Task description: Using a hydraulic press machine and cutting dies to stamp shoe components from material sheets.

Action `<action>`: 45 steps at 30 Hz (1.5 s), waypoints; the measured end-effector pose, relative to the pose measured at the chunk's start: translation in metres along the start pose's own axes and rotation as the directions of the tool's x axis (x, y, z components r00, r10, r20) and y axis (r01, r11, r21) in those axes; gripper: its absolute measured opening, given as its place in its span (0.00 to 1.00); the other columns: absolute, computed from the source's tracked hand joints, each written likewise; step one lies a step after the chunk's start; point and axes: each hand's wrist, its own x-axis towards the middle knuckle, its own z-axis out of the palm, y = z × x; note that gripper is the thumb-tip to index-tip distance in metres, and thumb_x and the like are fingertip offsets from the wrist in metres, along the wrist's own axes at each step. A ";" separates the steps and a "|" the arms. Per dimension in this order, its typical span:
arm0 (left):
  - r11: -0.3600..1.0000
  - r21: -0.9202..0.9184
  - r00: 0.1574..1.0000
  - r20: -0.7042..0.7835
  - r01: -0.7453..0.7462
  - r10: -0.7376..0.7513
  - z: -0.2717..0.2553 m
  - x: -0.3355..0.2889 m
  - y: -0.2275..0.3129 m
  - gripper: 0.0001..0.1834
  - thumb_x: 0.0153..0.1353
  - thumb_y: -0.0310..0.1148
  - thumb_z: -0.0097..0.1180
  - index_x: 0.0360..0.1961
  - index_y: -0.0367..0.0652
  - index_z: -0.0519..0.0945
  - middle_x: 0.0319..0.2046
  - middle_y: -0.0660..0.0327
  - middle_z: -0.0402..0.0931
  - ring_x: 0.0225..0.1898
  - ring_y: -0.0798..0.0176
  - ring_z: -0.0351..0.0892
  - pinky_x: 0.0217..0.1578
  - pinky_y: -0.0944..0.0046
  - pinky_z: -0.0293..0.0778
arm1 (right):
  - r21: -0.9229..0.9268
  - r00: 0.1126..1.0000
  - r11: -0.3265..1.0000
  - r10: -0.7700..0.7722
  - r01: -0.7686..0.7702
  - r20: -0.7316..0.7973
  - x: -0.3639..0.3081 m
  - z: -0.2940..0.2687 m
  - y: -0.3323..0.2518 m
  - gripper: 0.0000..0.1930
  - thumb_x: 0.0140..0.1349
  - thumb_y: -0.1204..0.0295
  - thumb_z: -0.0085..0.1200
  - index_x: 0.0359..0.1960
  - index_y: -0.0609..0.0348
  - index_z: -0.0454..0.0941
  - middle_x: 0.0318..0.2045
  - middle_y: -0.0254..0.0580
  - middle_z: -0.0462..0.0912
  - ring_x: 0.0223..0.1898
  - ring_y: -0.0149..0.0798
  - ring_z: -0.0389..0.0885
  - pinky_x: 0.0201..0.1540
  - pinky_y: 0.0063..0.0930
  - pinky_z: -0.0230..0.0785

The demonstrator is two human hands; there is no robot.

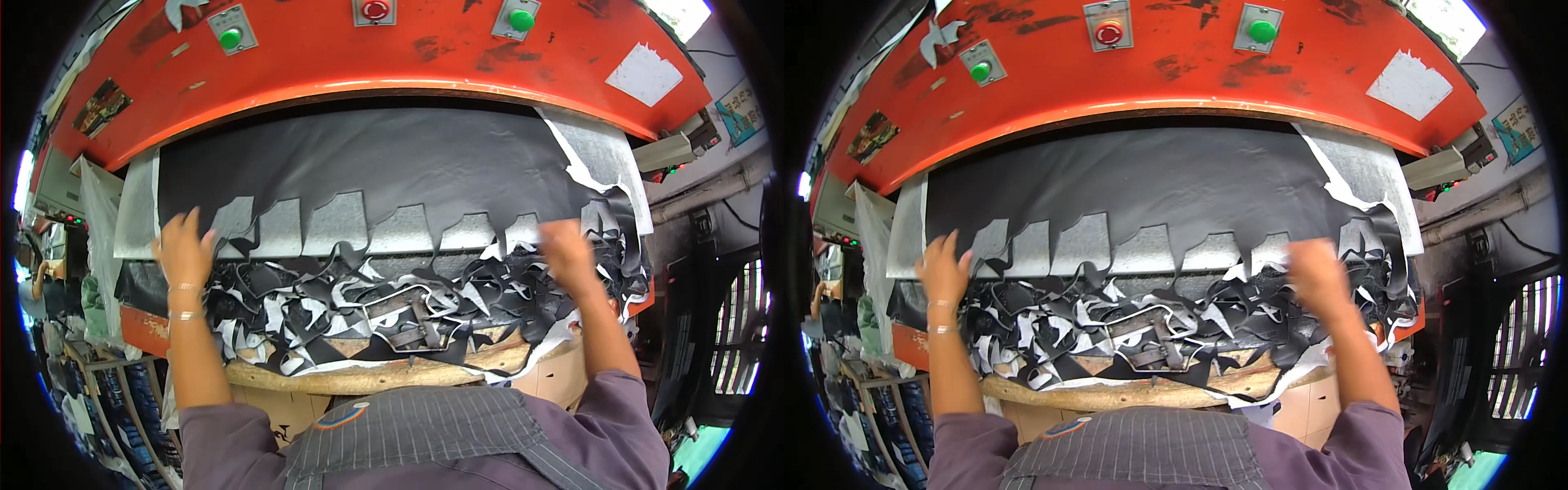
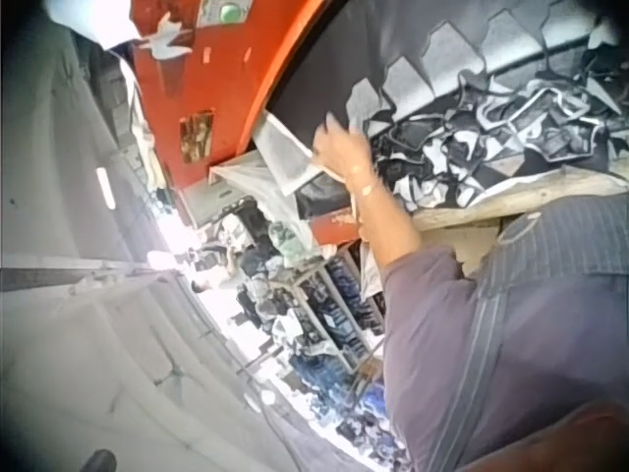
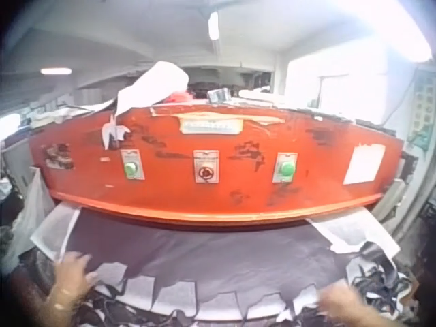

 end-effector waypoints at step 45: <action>0.449 -0.868 0.926 -0.032 -0.213 0.377 -0.062 -0.145 0.520 0.45 0.55 0.35 0.56 0.67 0.29 0.46 0.65 0.44 0.60 0.69 0.45 0.54 0.68 0.45 0.36 | 0.220 0.963 0.975 0.027 0.034 -0.269 -0.011 0.023 0.184 0.19 0.56 0.58 0.59 0.48 0.48 0.77 0.49 0.42 0.81 0.58 0.41 0.72 0.56 0.43 0.59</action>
